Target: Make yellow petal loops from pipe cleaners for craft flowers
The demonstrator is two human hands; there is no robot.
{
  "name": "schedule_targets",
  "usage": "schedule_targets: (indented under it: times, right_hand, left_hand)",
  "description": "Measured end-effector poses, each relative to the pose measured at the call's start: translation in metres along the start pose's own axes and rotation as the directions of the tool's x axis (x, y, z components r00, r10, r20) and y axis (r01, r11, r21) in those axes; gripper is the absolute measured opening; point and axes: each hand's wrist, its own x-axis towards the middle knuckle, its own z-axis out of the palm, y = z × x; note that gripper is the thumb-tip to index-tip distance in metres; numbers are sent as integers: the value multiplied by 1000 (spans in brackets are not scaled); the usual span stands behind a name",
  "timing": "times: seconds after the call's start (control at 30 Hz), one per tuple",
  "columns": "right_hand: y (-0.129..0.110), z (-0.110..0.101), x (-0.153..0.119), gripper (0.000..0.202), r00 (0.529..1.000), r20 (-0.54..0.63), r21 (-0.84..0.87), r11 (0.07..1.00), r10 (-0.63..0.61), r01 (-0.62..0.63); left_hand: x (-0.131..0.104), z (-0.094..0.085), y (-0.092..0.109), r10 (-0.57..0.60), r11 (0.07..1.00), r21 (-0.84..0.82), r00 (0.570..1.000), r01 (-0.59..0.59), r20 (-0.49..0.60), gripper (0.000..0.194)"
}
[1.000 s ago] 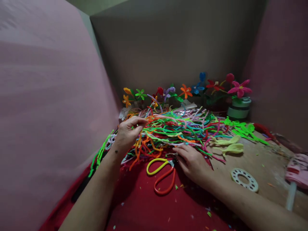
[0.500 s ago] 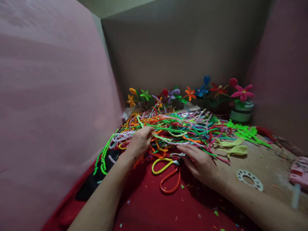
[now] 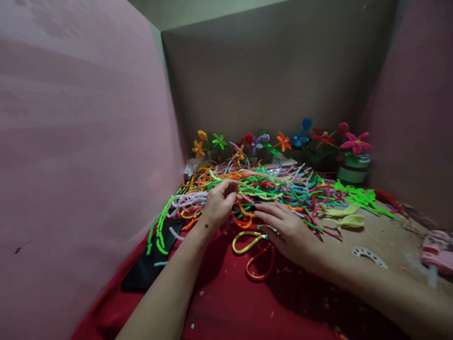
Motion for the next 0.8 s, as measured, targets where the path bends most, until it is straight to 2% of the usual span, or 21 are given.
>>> schedule_targets:
  times: [0.1,0.3,0.4,0.47,0.53,0.6,0.67,0.8]
  right_hand:
    - [1,13,25,36,999,-11,-40,999,30,-30]
    - [18,57,56,37,992,-33,-202,971,122,-126]
    - [31,70,61,36,985,18,-271,949,170,-159]
    - [40,72,62,36,974,74,-330,927,213,-177]
    - [47,72,63,38,963,107,-362,912,247,-194]
    - [52,71,64,38,956,113,-363,907,270,-213]
    - [55,72,63,39,948,119,-359,903,296,-236]
    - [58,76,59,40,940,144,-351,904,310,-244]
  left_hand:
    - [0,1,1,28,998,-50,1000,-28,-3,25]
    - [-7,4,-4,177,981,83,984,-173,-37,27]
    - [-9,4,-2,231,966,126,973,-228,-12,28]
    - [-9,2,3,224,972,81,974,-222,-15,25]
    - [-9,-3,9,177,983,-26,980,-180,-88,22]
    - [-6,-10,14,128,978,-134,970,-158,-209,21]
    - [-2,-20,16,132,964,-173,927,-203,-350,19]
    - [6,-37,15,214,907,-180,786,-380,-580,17]
